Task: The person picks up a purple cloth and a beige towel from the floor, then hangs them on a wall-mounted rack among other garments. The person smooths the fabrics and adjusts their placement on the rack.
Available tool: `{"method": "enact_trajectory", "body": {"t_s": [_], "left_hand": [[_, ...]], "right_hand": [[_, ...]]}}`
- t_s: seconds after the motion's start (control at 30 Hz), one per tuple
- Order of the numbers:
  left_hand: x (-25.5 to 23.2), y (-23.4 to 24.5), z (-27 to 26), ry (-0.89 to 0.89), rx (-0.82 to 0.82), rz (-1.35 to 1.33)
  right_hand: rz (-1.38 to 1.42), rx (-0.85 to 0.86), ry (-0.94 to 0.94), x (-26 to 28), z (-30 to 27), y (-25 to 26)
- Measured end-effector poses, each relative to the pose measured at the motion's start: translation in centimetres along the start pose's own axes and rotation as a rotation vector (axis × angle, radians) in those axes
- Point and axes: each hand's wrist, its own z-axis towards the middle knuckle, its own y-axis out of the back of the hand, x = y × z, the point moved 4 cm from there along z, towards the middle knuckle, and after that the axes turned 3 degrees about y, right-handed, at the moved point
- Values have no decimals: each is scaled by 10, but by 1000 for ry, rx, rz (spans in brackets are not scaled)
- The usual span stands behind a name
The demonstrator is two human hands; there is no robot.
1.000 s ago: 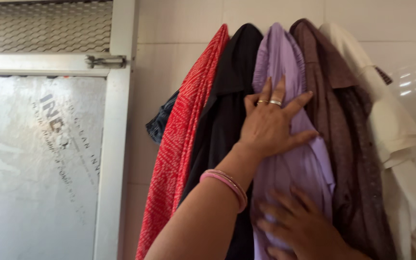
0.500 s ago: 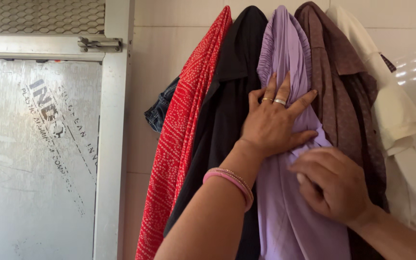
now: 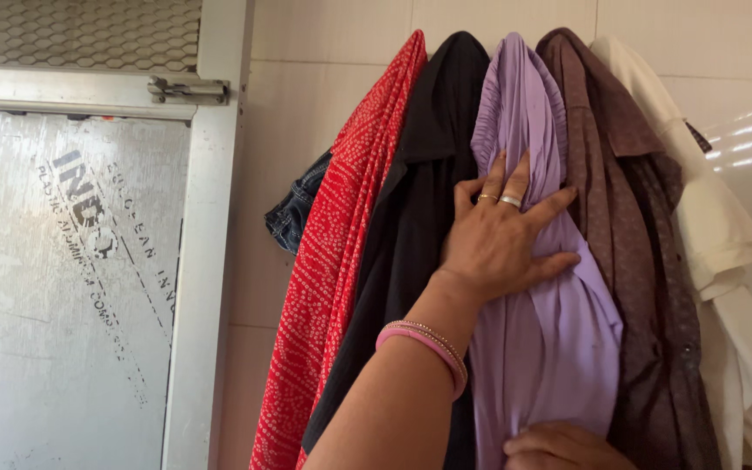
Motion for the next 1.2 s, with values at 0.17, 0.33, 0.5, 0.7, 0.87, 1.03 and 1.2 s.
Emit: {"method": "enact_trajectory", "body": {"t_s": [0.17,0.33,0.5,0.7,0.87,1.03,1.2], "left_hand": [[2,-4,2,8,48,-14],[6,-6,4,-12,83,75],[9,-9,6,19,122,-114],[33,-27,11,30,-49,-394],[59,-43,11,259,-103,-1455],[70,-29,12,451,-209,-1402],[40,-8,-11,177,-300,-824]], "right_hand": [[-251,-270,-73,-23,62,106],[-388,-473,-215,-41,155,183],[-494,-503,-296,-77,193,201],[-242,-440,-447,-127,187,183],[-461,-420,-226,-106,181,162],[-432,-250,-183,-60,169,139],[-376,-1,-248,-23,152,116]]}}
